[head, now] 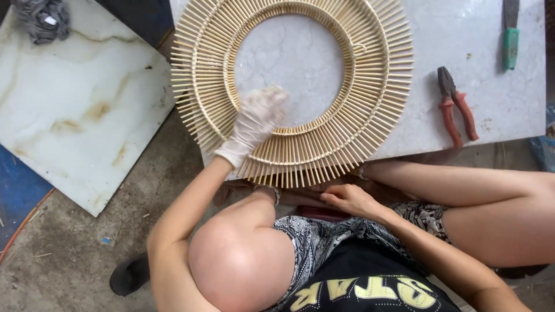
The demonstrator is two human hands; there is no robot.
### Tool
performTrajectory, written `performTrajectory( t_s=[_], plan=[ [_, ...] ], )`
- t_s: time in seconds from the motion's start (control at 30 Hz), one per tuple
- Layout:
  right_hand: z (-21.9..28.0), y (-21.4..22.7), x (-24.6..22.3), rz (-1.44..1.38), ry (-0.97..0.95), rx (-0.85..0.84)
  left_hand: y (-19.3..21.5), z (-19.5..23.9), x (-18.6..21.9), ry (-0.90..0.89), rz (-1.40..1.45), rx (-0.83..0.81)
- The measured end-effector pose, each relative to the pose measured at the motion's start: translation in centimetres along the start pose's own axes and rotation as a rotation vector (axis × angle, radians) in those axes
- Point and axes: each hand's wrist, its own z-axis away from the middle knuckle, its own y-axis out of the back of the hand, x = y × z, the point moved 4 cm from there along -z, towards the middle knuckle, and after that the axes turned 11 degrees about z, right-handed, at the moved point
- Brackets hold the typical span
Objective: The worker is assembling and cleaning a circular sunburst-style bamboo frame or mirror mount by inserting individual sticks and using a scraper tool on the inner edges.
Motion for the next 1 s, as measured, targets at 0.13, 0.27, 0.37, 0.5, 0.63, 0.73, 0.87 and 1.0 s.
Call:
performTrajectory(
  t_s=[0.13, 0.27, 0.37, 0.5, 0.63, 0.73, 0.87, 1.0],
  plan=[
    [-0.8, -2.3, 6.1, -0.272, -0.149, -0.038, -6.9, 2.4, 1.2, -0.338, -0.337, -0.258],
    [-1.6, -1.3, 6.9, -0.694, -0.135, 0.075, -8.1, 3.1, 0.8, -0.295, -0.414, -0.314],
    [-1.1, -0.5, 6.6, -0.901, -0.079, 0.018, -7.7, 2.9, 1.0, -0.261, -0.398, -0.337],
    [2.1, 3.5, 3.3, -0.897, 0.076, -0.057, -2.1, 0.8, 5.6, -0.167, -0.351, -0.356],
    [6.1, 9.2, -2.3, -0.724, 0.389, 0.011, 8.1, 0.8, 17.0, -0.099, -0.044, -0.359],
    [8.1, 13.5, -7.3, -0.679, 0.583, 0.086, 10.4, 2.4, 22.2, -0.150, -0.074, -0.375],
    [9.5, 18.1, -12.8, -0.483, 0.623, 0.216, 12.7, 1.8, 25.2, -0.212, -0.252, -0.287],
    [10.2, 21.7, -16.7, -0.454, 0.846, 0.234, 14.9, -0.4, 27.0, -0.262, -0.369, -0.143]
  ],
)
